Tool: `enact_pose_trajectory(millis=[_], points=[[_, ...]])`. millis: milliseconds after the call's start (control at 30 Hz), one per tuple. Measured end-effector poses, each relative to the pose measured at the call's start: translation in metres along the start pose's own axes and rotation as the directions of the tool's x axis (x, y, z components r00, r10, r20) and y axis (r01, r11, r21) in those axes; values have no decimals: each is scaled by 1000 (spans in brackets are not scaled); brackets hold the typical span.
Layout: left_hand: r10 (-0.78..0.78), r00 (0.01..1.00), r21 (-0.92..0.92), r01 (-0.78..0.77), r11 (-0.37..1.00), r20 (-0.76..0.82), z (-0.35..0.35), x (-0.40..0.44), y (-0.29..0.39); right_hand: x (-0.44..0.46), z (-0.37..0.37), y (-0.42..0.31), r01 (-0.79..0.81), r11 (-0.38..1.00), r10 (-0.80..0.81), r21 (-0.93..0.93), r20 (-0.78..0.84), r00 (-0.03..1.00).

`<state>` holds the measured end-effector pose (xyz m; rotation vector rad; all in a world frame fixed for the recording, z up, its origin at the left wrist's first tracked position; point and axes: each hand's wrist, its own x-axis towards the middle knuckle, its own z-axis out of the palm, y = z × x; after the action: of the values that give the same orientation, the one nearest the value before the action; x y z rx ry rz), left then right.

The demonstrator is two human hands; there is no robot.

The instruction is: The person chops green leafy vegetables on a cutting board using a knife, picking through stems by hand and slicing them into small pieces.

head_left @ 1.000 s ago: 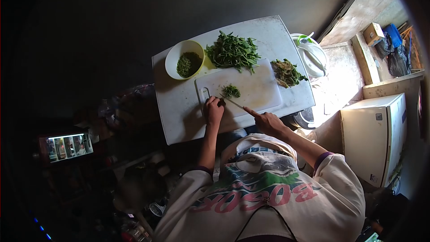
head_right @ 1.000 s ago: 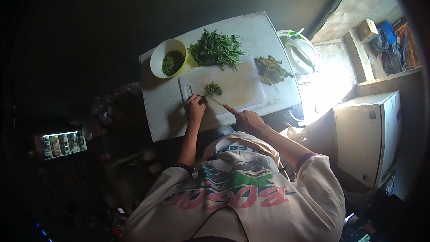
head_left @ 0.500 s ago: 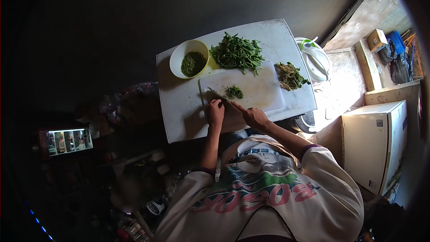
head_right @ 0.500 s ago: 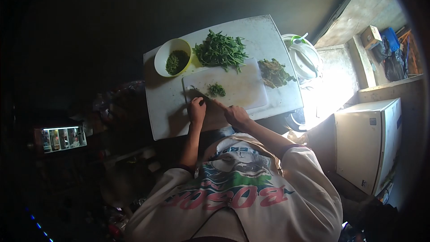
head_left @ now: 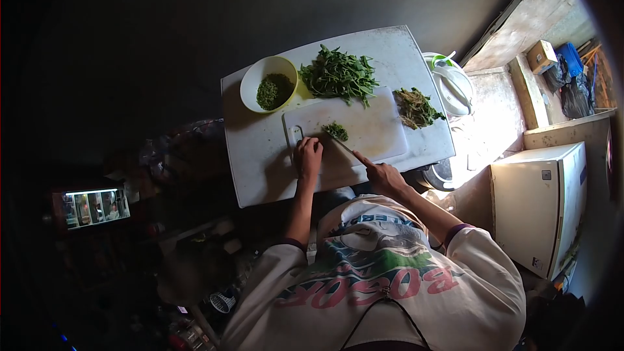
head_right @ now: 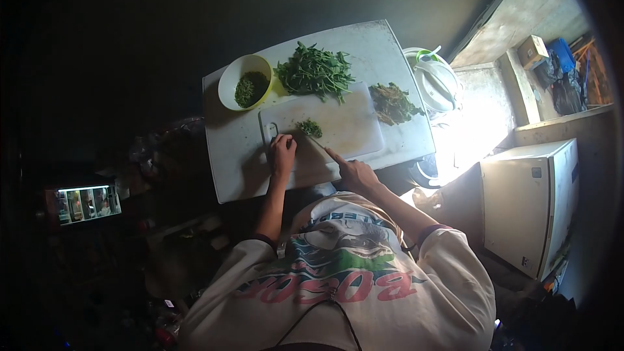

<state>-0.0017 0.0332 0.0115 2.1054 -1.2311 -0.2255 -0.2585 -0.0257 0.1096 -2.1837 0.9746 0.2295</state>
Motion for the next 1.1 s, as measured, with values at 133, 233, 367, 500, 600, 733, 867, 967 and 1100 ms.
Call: enact_pose_trajectory(millis=[133, 233, 367, 500, 600, 733, 867, 967, 1100], points=[[83, 996, 74, -85, 994, 30, -9, 0, -3, -2, -6, -4, 49, 999, -49, 1, 1, 999], [96, 995, 130, -100, 986, 39, -13, -5, -1, -6, -9, -9, 58, 998, -58, -30, 22, 998], [64, 998, 61, -63, 996, -9, -8, -8, -2, -3, -1, -8, 82, 996, -81, -45, 31, 996], [-17, 1000, 4, 17, 1000, 22, -11, -6, 5, 17, 17, -4, 120, 993, -119, 24, -29, 992], [-6, 999, 4, 6, 1000, 35, -11, -5, 1, 41, 17, -12, 195, 980, -191, 36, -96, 977], [59, 998, 52, -60, 997, 25, -3, -4, -11, 50, 16, -14, 197, 980, -197, -8, -94, 976], [37, 999, 41, -36, 998, -21, -7, -6, -2, 32, 12, -8, 143, 990, -143, 1, -31, 989], [48, 998, 74, -45, 996, -37, -9, -6, -2, 19, 18, 6, 96, 995, -96, -32, -4, 995], [67, 998, -25, -67, 997, -1, -3, -4, -10, 4, 14, 11, 82, 996, -81, 26, -43, 996]])
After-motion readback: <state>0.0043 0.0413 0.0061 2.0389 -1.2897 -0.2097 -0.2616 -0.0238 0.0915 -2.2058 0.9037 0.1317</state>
